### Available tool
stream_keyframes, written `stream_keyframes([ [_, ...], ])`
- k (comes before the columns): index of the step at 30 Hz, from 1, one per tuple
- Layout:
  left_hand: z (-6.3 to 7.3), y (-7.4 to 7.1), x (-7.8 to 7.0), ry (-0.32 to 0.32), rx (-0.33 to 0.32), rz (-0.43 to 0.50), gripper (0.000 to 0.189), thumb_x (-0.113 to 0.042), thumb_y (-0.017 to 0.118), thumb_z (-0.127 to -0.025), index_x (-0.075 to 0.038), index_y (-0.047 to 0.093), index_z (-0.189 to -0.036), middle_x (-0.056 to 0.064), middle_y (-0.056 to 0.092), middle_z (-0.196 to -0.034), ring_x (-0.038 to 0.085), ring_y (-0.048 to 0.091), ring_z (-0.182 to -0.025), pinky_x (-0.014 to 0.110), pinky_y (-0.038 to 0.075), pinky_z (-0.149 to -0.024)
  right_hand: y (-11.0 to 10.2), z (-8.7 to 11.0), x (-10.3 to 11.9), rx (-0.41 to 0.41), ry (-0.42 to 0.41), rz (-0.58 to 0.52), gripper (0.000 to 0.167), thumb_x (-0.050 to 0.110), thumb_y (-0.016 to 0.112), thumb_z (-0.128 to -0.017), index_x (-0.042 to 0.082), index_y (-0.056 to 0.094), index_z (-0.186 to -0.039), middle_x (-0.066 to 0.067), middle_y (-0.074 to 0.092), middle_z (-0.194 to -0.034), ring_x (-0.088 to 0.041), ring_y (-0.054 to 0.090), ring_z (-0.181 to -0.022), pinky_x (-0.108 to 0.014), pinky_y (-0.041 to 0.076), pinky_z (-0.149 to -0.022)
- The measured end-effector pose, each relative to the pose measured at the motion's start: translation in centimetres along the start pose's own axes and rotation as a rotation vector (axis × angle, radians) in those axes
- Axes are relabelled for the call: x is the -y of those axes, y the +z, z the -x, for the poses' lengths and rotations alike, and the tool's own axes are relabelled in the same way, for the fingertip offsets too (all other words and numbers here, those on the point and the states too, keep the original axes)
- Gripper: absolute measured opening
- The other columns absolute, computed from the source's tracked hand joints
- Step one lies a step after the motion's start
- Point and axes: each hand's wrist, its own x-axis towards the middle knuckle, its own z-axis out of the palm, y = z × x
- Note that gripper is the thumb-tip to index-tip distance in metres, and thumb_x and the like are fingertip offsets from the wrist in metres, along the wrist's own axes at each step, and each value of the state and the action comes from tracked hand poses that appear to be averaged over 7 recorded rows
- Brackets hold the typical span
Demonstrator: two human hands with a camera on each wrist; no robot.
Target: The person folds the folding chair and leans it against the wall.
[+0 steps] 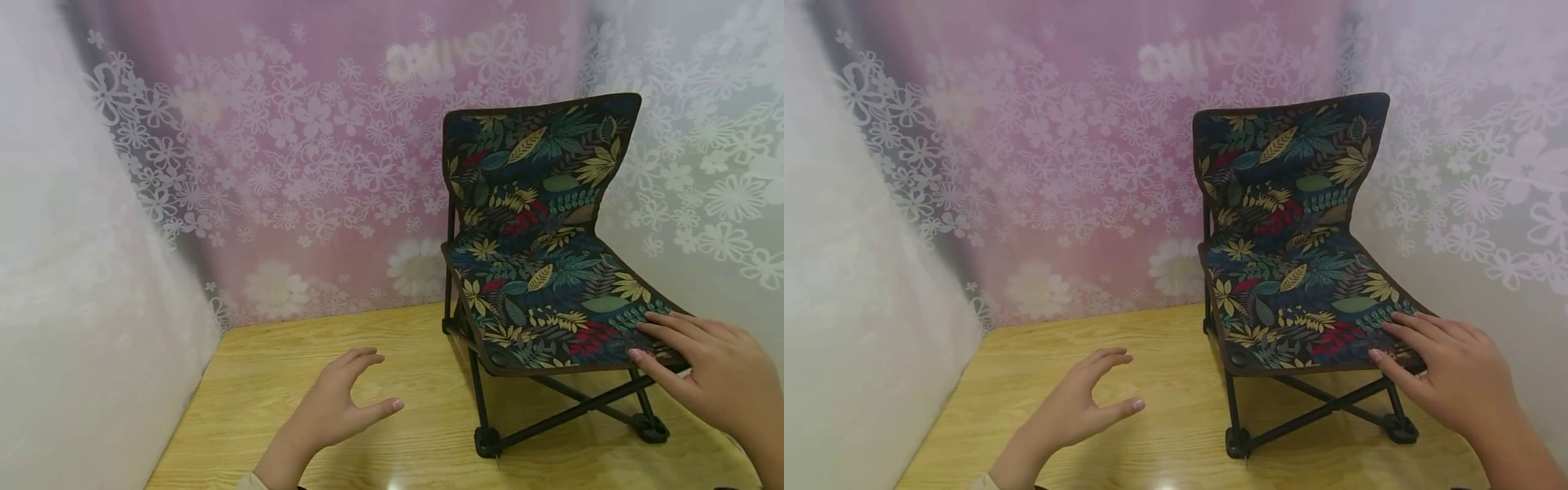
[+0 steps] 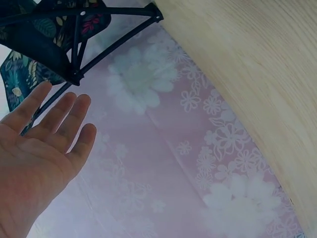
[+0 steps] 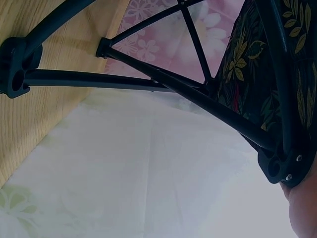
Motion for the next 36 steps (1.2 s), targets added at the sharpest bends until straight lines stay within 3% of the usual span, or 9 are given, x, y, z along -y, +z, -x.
stream_keyframes([
  [16,-0.3,0.0,-1.4,0.068,-0.115,0.065,0.071,-0.074,0.073,-0.087,-0.043,0.056,-0.148,-0.020,0.050,-0.156,0.023,0.051,-0.147,0.060,0.046,-0.115,0.1,-0.1,0.1,-0.002,0.012,0.009,0.066,0.059,0.080,-0.084,0.005,0.078,-0.120,-0.028,0.071,-0.129,-0.053,0.063,-0.113,-0.072,0.046,-0.097],
  [36,-1.7,0.2,-2.9,0.162,-0.104,0.120,0.068,-0.068,0.073,-0.091,-0.036,0.057,-0.149,-0.019,0.052,-0.153,0.014,0.051,-0.146,0.052,0.050,-0.115,0.1,0.0,0.1,-0.019,-0.002,0.005,0.065,0.060,0.079,-0.085,0.004,0.078,-0.120,-0.028,0.071,-0.128,-0.052,0.064,-0.112,-0.070,0.047,-0.095],
])
